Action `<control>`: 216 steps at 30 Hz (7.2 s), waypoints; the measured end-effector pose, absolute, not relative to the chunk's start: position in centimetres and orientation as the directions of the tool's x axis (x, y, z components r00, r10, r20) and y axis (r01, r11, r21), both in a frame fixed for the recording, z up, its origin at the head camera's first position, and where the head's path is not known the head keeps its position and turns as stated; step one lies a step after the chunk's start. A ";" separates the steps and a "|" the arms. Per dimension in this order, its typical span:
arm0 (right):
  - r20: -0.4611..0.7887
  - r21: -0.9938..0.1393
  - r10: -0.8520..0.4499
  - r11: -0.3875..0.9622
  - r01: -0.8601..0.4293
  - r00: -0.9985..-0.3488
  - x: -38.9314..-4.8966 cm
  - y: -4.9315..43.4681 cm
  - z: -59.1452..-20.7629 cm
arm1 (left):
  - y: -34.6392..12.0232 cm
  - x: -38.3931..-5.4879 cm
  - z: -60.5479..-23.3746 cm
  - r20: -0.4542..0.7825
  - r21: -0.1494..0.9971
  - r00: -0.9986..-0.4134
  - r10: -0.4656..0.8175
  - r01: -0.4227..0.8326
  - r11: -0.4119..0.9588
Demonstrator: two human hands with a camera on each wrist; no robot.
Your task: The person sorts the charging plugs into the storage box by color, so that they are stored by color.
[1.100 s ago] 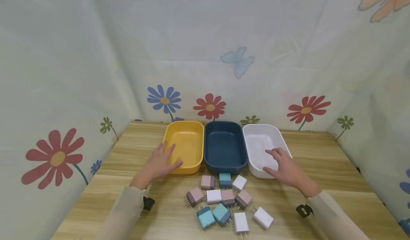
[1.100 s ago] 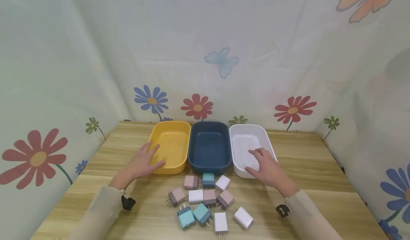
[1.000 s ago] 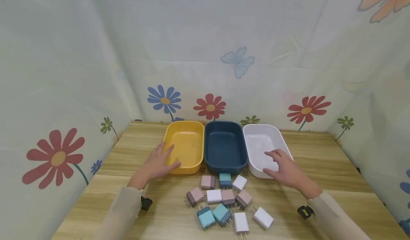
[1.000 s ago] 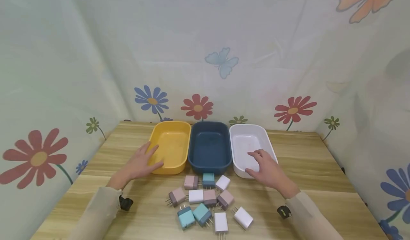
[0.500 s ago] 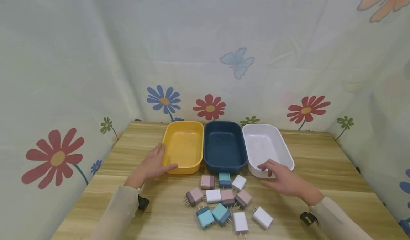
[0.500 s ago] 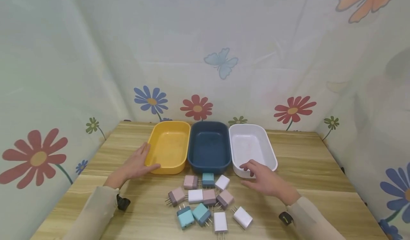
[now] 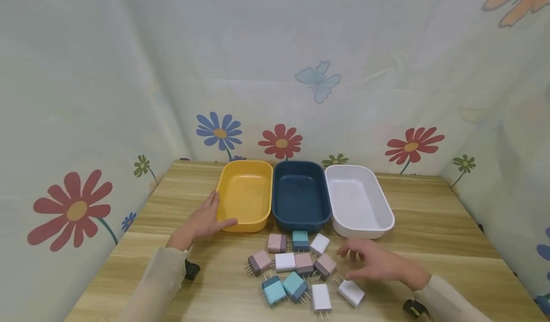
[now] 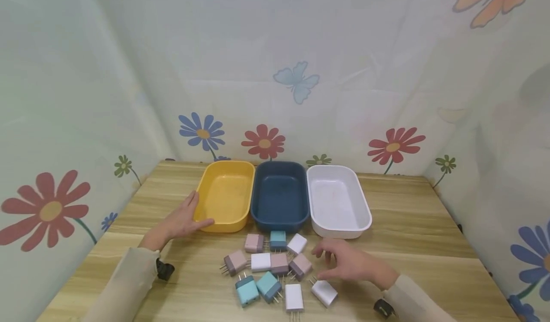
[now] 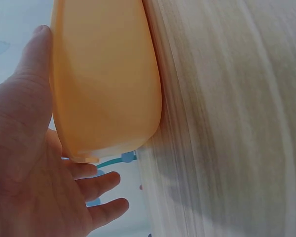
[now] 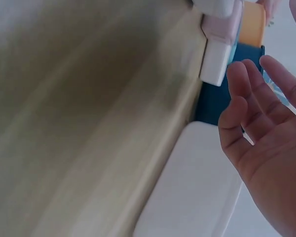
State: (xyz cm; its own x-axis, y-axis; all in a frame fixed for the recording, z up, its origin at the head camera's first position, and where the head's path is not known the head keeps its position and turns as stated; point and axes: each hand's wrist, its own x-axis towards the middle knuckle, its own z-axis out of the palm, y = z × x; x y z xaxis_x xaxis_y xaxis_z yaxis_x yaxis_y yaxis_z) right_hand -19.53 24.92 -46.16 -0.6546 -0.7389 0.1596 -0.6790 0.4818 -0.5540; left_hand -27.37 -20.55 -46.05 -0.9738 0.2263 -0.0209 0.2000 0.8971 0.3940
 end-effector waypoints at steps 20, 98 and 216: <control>0.064 -0.542 -0.861 0.394 -0.742 -0.504 -18.0 25.2 -47.5 | -20.7 -27.5 -46.4 -0.029 0.414 -0.973 0.230 0.198 0.889; 0.111 -0.566 -0.782 0.457 -0.686 -0.613 -21.3 22.0 -41.5 | -20.4 -27.2 -46.1 -0.017 0.421 -0.969 0.247 0.216 0.881; 0.036 -0.363 -0.762 0.593 -0.719 -0.647 -24.4 14.7 -36.9 | -20.3 -26.9 -46.3 -0.056 0.428 -0.974 0.219 0.174 0.887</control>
State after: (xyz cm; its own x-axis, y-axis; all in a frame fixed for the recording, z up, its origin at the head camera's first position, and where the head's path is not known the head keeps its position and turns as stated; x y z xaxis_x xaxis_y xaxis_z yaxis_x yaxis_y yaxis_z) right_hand -24.37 14.66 -36.94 -0.6466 -0.7620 0.0355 -0.7187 0.5929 -0.3632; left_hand -26.90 -20.35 -46.27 -0.9742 0.2186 -0.0561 0.1743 0.8868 0.4280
